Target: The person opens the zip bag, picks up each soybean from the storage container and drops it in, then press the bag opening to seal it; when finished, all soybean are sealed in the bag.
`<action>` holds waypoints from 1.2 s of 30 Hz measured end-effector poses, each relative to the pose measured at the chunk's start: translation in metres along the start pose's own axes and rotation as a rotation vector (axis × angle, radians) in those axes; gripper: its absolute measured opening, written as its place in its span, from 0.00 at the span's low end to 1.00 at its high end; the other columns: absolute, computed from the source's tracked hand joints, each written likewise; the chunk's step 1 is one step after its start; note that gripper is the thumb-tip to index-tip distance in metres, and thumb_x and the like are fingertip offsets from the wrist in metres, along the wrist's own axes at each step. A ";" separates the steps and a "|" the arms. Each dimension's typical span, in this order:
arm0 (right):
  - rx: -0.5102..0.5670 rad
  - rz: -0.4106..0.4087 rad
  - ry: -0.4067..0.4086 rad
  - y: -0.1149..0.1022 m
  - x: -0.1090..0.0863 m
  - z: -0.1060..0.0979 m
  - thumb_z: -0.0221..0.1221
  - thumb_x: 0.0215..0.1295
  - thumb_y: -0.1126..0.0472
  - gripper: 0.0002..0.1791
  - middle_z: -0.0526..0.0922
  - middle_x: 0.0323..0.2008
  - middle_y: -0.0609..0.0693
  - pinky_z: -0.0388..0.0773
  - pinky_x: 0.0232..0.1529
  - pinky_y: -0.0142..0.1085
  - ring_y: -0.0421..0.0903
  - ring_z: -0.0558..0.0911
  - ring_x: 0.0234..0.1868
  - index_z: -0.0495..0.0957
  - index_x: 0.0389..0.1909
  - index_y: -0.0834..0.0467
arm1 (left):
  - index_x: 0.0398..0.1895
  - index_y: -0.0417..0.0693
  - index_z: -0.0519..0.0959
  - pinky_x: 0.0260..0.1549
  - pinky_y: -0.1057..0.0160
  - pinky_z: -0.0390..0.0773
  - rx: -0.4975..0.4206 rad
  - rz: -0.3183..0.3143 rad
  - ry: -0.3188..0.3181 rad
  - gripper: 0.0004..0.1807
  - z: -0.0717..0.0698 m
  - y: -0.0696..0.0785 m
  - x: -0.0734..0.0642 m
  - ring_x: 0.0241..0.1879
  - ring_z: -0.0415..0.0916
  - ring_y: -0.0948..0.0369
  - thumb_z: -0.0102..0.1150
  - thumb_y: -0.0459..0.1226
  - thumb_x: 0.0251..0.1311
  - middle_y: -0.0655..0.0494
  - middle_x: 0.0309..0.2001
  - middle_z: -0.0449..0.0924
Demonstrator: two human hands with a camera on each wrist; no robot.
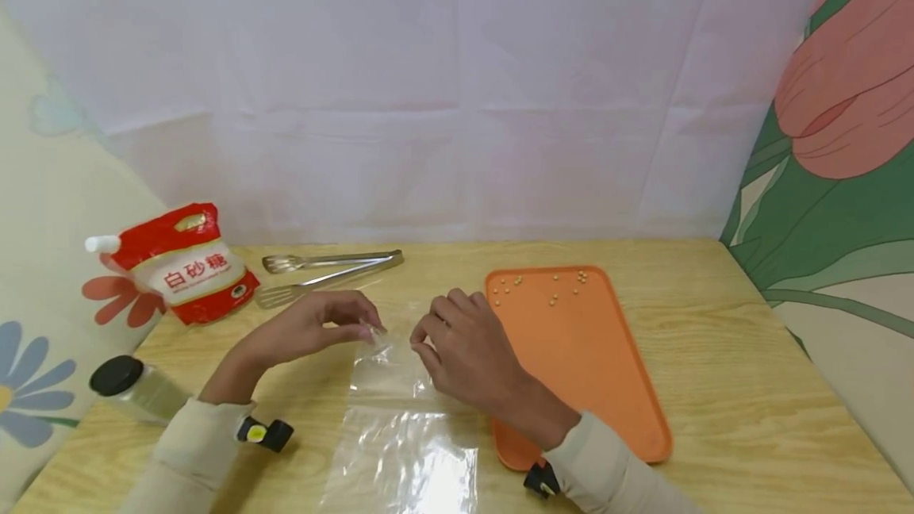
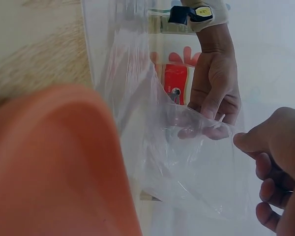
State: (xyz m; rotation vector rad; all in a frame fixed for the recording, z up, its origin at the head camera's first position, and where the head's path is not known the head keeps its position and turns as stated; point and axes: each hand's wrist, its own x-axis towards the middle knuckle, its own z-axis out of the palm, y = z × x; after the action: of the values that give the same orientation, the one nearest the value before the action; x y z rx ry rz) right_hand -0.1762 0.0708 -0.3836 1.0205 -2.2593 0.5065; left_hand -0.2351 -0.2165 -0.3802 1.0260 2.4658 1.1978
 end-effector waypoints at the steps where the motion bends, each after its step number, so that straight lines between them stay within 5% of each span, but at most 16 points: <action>1: -0.001 0.001 0.003 0.000 0.000 0.000 0.72 0.59 0.55 0.05 0.78 0.30 0.42 0.64 0.37 0.36 0.42 0.69 0.32 0.85 0.31 0.48 | 0.47 0.56 0.81 0.48 0.59 0.79 0.003 -0.010 0.008 0.08 0.000 0.000 0.000 0.46 0.83 0.60 0.64 0.37 0.67 0.62 0.43 0.86; 15: 0.096 0.089 -0.050 0.010 0.000 -0.010 0.69 0.64 0.54 0.05 0.75 0.30 0.37 0.69 0.45 0.39 0.38 0.71 0.35 0.85 0.40 0.46 | 0.40 0.60 0.82 0.43 0.59 0.81 0.093 -0.005 0.115 0.05 0.001 0.010 0.000 0.39 0.84 0.66 0.66 0.38 0.65 0.59 0.37 0.87; 26: 0.268 0.130 0.095 0.070 -0.002 -0.063 0.68 0.65 0.63 0.08 0.79 0.34 0.38 0.70 0.39 0.36 0.41 0.74 0.36 0.85 0.42 0.49 | 0.38 0.58 0.82 0.36 0.54 0.82 0.137 -0.003 0.173 0.06 -0.002 0.016 0.001 0.34 0.84 0.64 0.66 0.34 0.65 0.59 0.35 0.87; 36: 0.427 0.538 0.066 0.136 -0.031 -0.102 0.62 0.72 0.57 0.11 0.85 0.44 0.47 0.70 0.43 0.31 0.41 0.77 0.40 0.85 0.51 0.53 | 0.38 0.60 0.82 0.37 0.52 0.81 0.143 0.001 0.181 0.06 -0.003 0.016 -0.002 0.34 0.84 0.63 0.66 0.35 0.65 0.56 0.36 0.86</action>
State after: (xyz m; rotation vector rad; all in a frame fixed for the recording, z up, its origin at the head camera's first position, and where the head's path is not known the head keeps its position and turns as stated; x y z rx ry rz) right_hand -0.2272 0.2307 -0.3405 0.5487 -2.4112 1.2711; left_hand -0.2272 -0.2127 -0.3669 0.9932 2.7254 1.1766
